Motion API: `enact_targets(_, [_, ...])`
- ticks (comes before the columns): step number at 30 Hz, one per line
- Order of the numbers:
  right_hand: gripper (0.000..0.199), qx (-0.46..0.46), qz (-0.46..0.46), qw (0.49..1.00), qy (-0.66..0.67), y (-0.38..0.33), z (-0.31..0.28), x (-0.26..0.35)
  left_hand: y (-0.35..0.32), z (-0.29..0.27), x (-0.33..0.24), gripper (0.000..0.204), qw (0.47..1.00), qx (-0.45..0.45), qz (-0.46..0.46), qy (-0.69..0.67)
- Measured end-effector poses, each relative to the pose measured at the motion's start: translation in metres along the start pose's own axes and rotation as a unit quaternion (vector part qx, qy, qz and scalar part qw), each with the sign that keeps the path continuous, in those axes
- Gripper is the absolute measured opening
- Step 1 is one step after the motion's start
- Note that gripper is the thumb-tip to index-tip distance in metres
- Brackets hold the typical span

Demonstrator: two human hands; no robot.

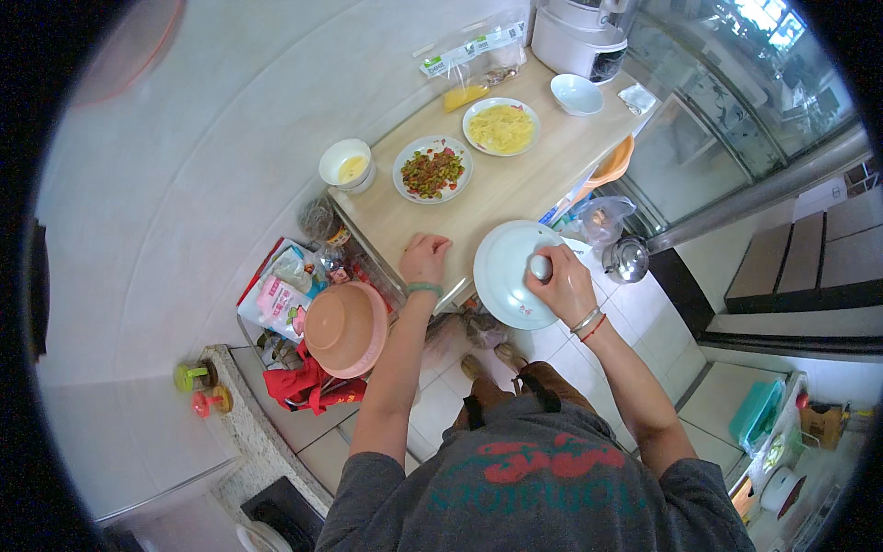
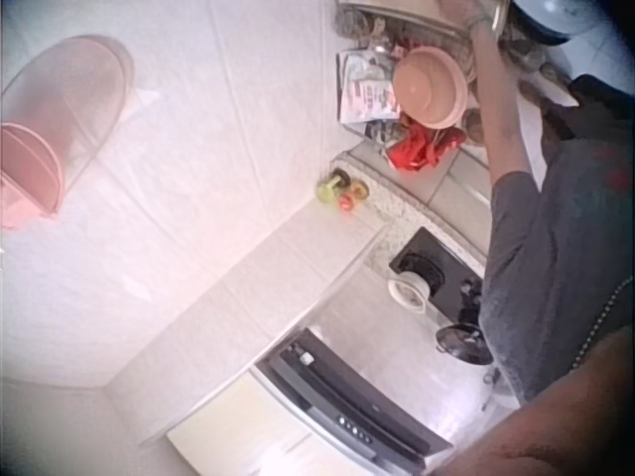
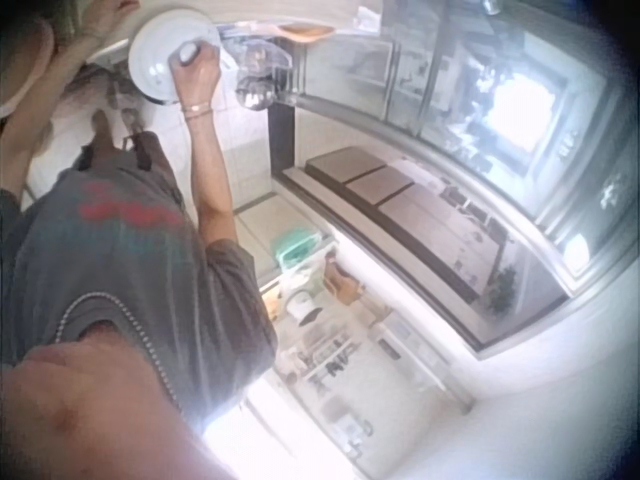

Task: The person stirs food in a wok on the stove, then moves to the sink to rinse a bowl and fill it with water. They return to the stove to continue stirring, then rinse the bowl again and place it on the counter. The person wipes their hands, cleans the sink drain, and finally opens the window.

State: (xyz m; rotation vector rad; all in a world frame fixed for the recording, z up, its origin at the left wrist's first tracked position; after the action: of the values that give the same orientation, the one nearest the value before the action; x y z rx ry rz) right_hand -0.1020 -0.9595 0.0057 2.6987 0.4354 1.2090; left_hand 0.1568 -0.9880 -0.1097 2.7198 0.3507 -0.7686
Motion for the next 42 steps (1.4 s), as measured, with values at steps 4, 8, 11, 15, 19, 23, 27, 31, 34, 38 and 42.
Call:
enact_targets(4, [0.026,0.007,-0.009,1.000,0.007,0.005,0.006,0.006,0.000,0.005,0.000,0.013,0.999,-0.005,0.007,0.045])
enact_targets(8, [0.027,0.015,-0.058,0.998,-0.004,0.014,0.026,0.014,-0.004,0.005,0.012,0.016,0.995,-0.002,0.016,0.103])
enact_targets(11, [0.030,0.048,-0.074,0.996,-0.008,0.022,0.048,0.012,-0.042,-0.015,0.024,0.016,1.000,0.011,0.010,-0.016])
enact_targets(15, [0.032,0.110,-0.075,0.991,-0.018,0.034,0.098,0.028,-0.113,-0.036,0.068,0.018,0.944,-0.040,-0.181,-0.272])
enact_targets(19, [0.032,0.139,-0.088,0.986,-0.021,0.047,0.147,0.051,-0.170,-0.050,0.078,0.017,0.849,-0.053,-0.316,-0.420])
enact_targets(23, [0.031,0.135,-0.096,0.986,-0.020,0.065,0.182,0.062,-0.188,-0.062,0.065,0.015,0.818,-0.077,-0.350,-0.450])
enact_targets(27, [0.032,0.131,-0.072,0.988,-0.040,0.080,0.202,0.062,-0.198,-0.056,0.069,0.016,0.806,-0.072,-0.373,-0.454])
enact_targets(31, [0.029,0.101,-0.082,0.991,0.015,0.080,0.183,0.055,-0.196,-0.044,0.050,0.015,0.790,-0.032,-0.369,-0.489])
enact_targets(34, [0.026,0.102,-0.062,0.992,0.042,0.088,0.151,0.019,-0.195,-0.037,0.032,0.016,0.769,-0.015,-0.380,-0.515])
enact_targets(38, [0.033,0.072,-0.125,0.987,-0.068,0.115,0.128,-0.055,-0.197,-0.024,0.009,0.016,0.755,0.030,-0.371,-0.540])
enact_targets(42, [0.043,0.118,-0.159,0.974,-0.110,0.125,0.137,-0.061,-0.201,-0.022,-0.010,0.017,0.757,0.065,-0.368,-0.536])
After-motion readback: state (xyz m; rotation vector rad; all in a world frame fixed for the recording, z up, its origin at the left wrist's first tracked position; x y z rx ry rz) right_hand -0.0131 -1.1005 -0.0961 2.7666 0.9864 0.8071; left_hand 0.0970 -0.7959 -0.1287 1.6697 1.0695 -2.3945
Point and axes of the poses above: each hand's wrist, its own y-axis towards the middle knuckle, its own z-axis out of the palm, x = y × z, the point moved 6 cm from there along y, towards the middle knuckle, and after that the axes turned 6 degrees about y, right-handed, at the moved point
